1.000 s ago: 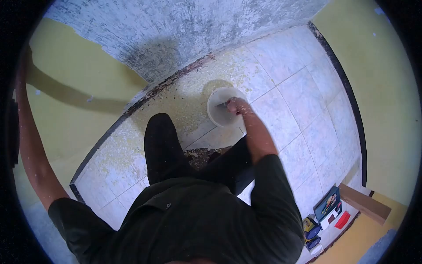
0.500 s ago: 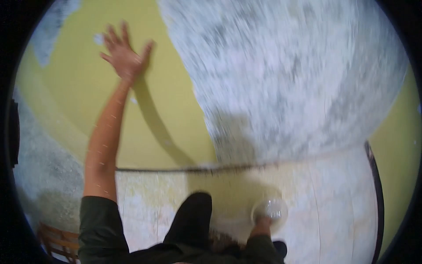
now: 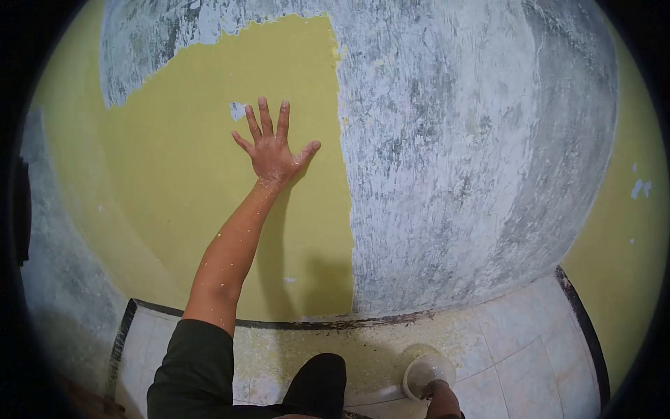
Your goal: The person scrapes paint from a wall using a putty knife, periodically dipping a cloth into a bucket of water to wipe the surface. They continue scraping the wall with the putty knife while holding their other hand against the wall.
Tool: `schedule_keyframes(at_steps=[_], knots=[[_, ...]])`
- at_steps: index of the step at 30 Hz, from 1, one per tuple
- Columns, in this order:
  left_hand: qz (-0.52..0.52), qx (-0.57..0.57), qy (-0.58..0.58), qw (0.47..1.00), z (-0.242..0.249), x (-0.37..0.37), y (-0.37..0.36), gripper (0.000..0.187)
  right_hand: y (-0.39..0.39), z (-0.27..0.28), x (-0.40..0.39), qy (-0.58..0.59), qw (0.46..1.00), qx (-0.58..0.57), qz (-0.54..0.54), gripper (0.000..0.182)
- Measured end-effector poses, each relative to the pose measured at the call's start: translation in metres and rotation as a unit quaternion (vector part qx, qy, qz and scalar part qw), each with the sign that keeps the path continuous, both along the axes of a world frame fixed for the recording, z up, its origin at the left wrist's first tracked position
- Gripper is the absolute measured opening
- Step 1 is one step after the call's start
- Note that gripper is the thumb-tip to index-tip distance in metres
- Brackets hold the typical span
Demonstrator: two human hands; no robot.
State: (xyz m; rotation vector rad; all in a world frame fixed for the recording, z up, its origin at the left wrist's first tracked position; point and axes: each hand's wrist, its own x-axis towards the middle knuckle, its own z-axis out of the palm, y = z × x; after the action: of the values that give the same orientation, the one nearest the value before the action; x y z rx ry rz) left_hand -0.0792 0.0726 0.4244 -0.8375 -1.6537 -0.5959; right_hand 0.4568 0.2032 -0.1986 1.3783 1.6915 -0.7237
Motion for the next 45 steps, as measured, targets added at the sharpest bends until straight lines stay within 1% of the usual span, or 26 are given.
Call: schedule_keyframes(at_steps=[3, 7, 9, 11, 12, 13, 14, 15, 16, 17, 18, 19, 20, 21, 23, 24, 27, 28, 31, 32, 33, 35, 36, 39, 42, 45], knots=[[-0.006, -0.003, 0.003, 1.000, 0.001, -0.001, -0.002, 0.103, -0.011, 0.023, 0.001, 0.005, 1.000, -0.002, -0.018, 0.041], [-0.007, -0.005, -0.002, 1.000, 0.000, -0.002, -0.003, 0.103, -0.016, 0.092, 0.003, 0.064, 0.993, 0.080, -0.058, 0.043], [-0.017, 0.002, 0.010, 1.000, 0.000, -0.003, -0.002, 0.102, -0.030, 0.128, 0.006, 0.147, 0.972, 0.155, -0.101, 0.051], [-0.021, 0.003, 0.013, 1.000, -0.002, -0.005, -0.002, 0.101, -0.051, 0.143, 0.010, 0.334, 0.903, 0.268, -0.019, 0.039], [-0.025, 0.006, 0.020, 0.999, 0.001, -0.007, -0.001, 0.101, -0.069, 0.186, -0.020, 0.415, 0.860, 0.237, -0.179, 0.040], [-0.027, 0.006, 0.017, 0.999, 0.007, -0.009, -0.001, 0.101, -0.076, 0.220, -0.044, 0.482, 0.785, 0.199, -0.333, 0.041], [-0.056, 0.009, 0.032, 0.998, 0.019, -0.011, -0.002, 0.101, -0.061, 0.223, -0.065, 0.505, 0.776, 0.224, -0.303, 0.037], [-0.085, 0.011, 0.045, 0.995, 0.032, -0.010, -0.005, 0.100, -0.061, 0.255, -0.095, 0.525, 0.767, 0.247, -0.274, 0.033], [-0.090, 0.008, 0.039, 0.995, 0.047, -0.010, -0.005, 0.100, -0.057, 0.296, -0.122, 0.587, 0.735, 0.153, -0.304, 0.030], [-0.066, 0.011, 0.038, 0.997, 0.069, -0.006, -0.007, 0.101, -0.053, 0.337, -0.156, 0.637, 0.711, 0.154, -0.256, 0.028], [-0.043, 0.012, 0.036, 0.998, 0.081, -0.005, -0.007, 0.101, -0.048, 0.371, -0.189, 0.680, 0.677, 0.208, -0.188, 0.033], [-0.051, 0.007, 0.029, 0.998, 0.083, -0.007, -0.004, 0.101, -0.047, 0.415, -0.217, 0.731, 0.634, 0.223, -0.119, 0.049], [-0.024, 0.004, 0.037, 0.999, 0.085, -0.010, -0.002, 0.100, -0.060, 0.468, -0.243, 0.754, 0.600, 0.240, -0.120, 0.067], [0.004, 0.003, 0.046, 0.999, 0.085, -0.013, 0.000, 0.099, -0.046, 0.488, -0.265, 0.792, 0.532, 0.299, -0.025, 0.074], [-0.003, -0.002, 0.056, 0.998, 0.079, -0.021, 0.000, 0.098, -0.061, 0.561, -0.298, 0.827, 0.465, 0.317, -0.011, 0.076], [-0.004, -0.007, 0.068, 0.998, 0.077, -0.023, 0.000, 0.097, -0.065, 0.583, -0.311, 0.847, 0.437, 0.300, -0.035, 0.069], [-0.005, -0.013, 0.048, 0.999, 0.077, -0.020, -0.003, 0.092, -0.051, 0.621, -0.330, 0.827, 0.465, 0.316, -0.022, 0.058], [-0.012, -0.012, 0.042, 0.999, 0.077, -0.021, -0.003, 0.092, -0.057, 0.629, -0.332, 0.823, 0.470, 0.313, -0.056, 0.050], [-0.059, 0.011, 0.073, 0.996, 0.077, -0.019, -0.004, 0.090, -0.050, 0.629, -0.335, 0.776, 0.502, 0.379, -0.041, 0.051], [-0.018, -0.014, 0.046, 0.999, 0.079, -0.012, -0.008, 0.090, -0.054, 0.632, -0.333, 0.741, 0.532, 0.409, -0.038, 0.049], [0.022, -0.041, 0.019, 0.999, 0.079, -0.008, -0.010, 0.090, -0.050, 0.631, -0.332, 0.737, 0.535, 0.410, -0.043, 0.049], [-0.013, -0.035, 0.027, 0.999, 0.077, -0.016, -0.008, 0.092, -0.042, 0.628, -0.332, 0.685, 0.510, 0.520, 0.031, 0.047], [-0.042, -0.024, 0.037, 0.998, 0.077, -0.018, -0.007, 0.094, -0.058, 0.638, -0.330, 0.661, 0.537, 0.523, 0.013, 0.046], [-0.047, -0.017, 0.040, 0.998, 0.078, -0.018, -0.006, 0.091, -0.070, 0.655, -0.333, 0.608, 0.537, 0.584, 0.030, 0.046], [-0.046, -0.056, 0.007, 0.997, 0.080, -0.012, -0.013, 0.092, -0.070, 0.680, -0.339, 0.606, 0.524, 0.597, 0.051, 0.045], [-0.026, -0.030, 0.033, 0.999, 0.077, -0.018, -0.004, 0.091, -0.070, 0.666, -0.333, 0.601, 0.516, 0.608, 0.057, 0.044]])
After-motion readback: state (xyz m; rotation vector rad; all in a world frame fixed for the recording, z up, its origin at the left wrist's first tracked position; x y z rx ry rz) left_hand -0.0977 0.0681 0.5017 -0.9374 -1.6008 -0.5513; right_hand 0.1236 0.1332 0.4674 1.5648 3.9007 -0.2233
